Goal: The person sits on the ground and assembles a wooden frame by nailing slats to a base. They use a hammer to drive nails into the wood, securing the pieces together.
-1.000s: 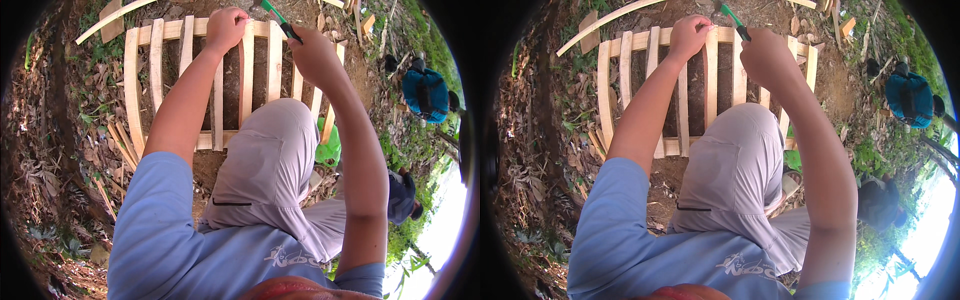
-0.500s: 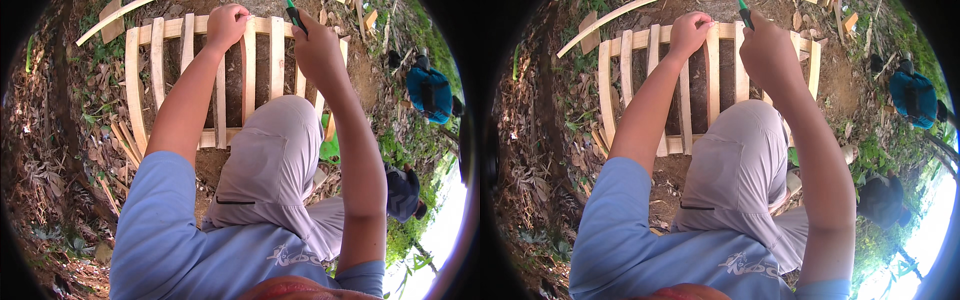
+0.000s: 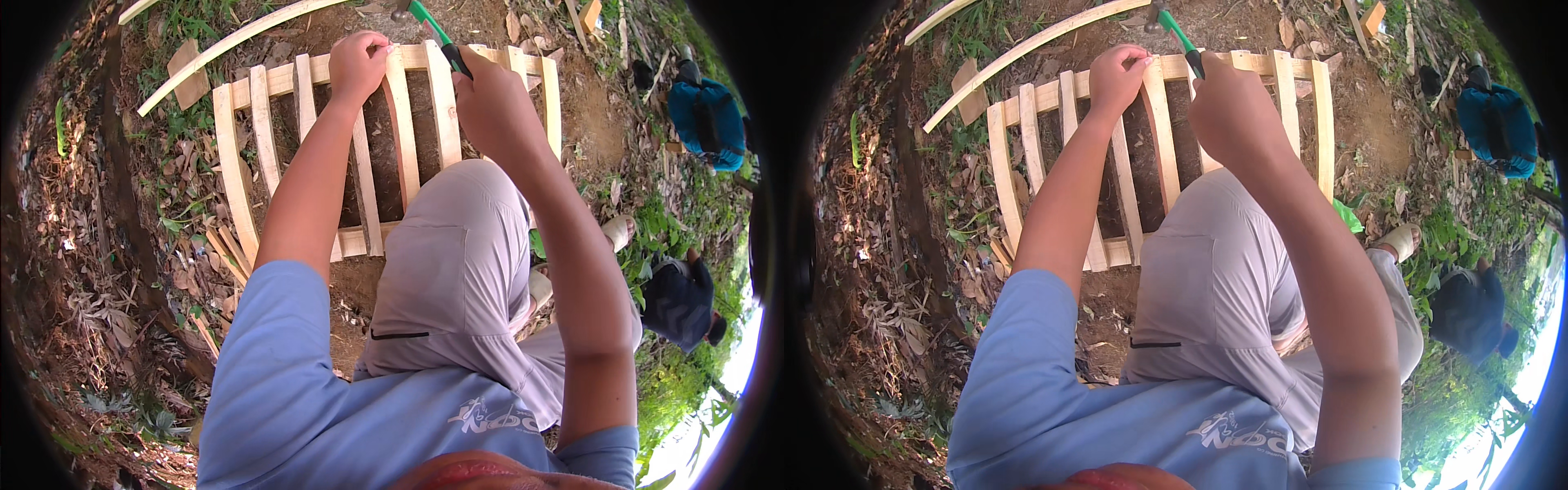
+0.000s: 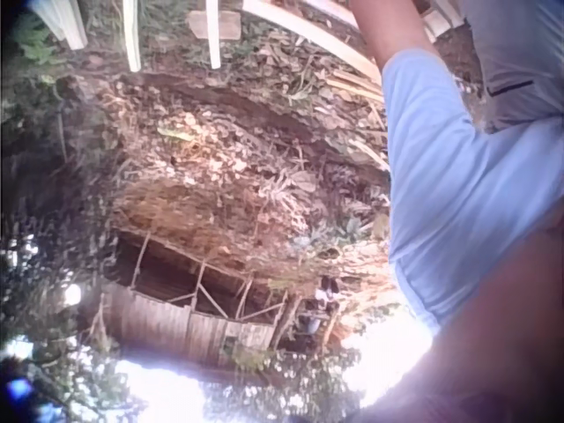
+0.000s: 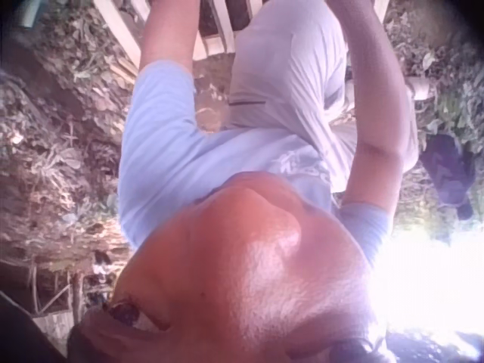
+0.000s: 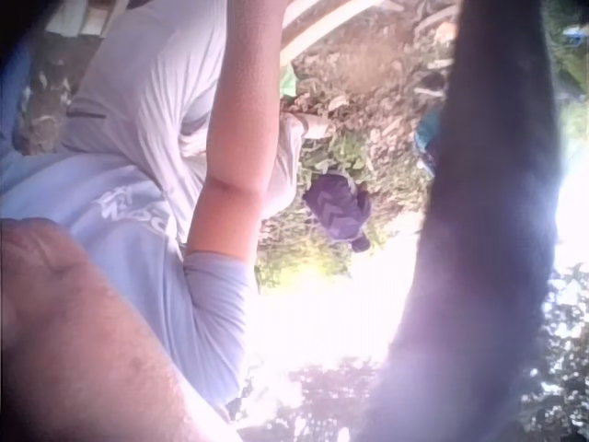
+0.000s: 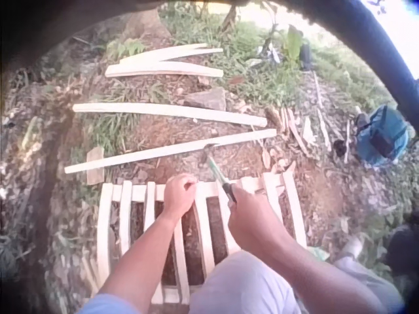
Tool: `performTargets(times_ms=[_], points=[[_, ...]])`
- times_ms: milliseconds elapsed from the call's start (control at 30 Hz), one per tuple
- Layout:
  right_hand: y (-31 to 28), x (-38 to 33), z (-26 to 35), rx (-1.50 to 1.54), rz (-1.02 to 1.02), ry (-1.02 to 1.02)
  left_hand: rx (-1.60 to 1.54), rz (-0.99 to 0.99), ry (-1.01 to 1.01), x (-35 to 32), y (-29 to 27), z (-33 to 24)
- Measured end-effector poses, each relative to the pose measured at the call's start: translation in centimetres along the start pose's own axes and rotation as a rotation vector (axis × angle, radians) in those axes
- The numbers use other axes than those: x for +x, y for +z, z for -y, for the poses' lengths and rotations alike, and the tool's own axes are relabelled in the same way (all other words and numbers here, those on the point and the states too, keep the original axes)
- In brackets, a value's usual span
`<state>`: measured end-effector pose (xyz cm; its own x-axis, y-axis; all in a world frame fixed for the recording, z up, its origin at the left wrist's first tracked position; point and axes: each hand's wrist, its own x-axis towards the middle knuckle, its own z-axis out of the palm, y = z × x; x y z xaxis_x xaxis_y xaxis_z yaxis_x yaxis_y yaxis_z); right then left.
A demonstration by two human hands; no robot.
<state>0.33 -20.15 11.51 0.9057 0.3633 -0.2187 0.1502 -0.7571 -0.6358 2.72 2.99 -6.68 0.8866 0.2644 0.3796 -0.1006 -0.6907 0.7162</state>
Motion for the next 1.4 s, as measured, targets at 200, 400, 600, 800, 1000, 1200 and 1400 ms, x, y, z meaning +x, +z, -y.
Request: performTargets(times_ms=[200, 400, 600, 800, 1000, 1200, 1400], points=[[-4.4, -8.8, -0.6, 0.211, -0.117, 0.165, 0.036, 0.062, -0.001, 0.0, -0.3, 0.5], [-7.1, -15.2, -4.6, 0.232, -0.173, 0.267, 0.223, 0.084, 0.040, 0.2, -1.5, -2.1], [-8.7, -17.3, -7.2, 0.249, -0.201, 0.266, 0.321, 0.314, 0.308, -7.1, -2.9, -10.4], [-8.7, -16.5, -7.3, 0.241, -0.179, 0.262, 0.494, 0.684, 0.591, -11.7, -4.4, -9.8], [-6.5, -13.0, -5.7, 0.253, -0.095, 0.269, 0.524, 0.680, 0.607, -12.0, -4.0, -8.8], [-4.5, -6.9, -3.0, 0.250, 0.034, 0.102, 0.488, 0.760, 0.555, -11.2, -4.0, -9.0], [-2.1, -0.9, -0.3, 0.095, 0.034, -0.009, 0.467, 0.677, 0.565, -11.5, -4.1, -8.3]])
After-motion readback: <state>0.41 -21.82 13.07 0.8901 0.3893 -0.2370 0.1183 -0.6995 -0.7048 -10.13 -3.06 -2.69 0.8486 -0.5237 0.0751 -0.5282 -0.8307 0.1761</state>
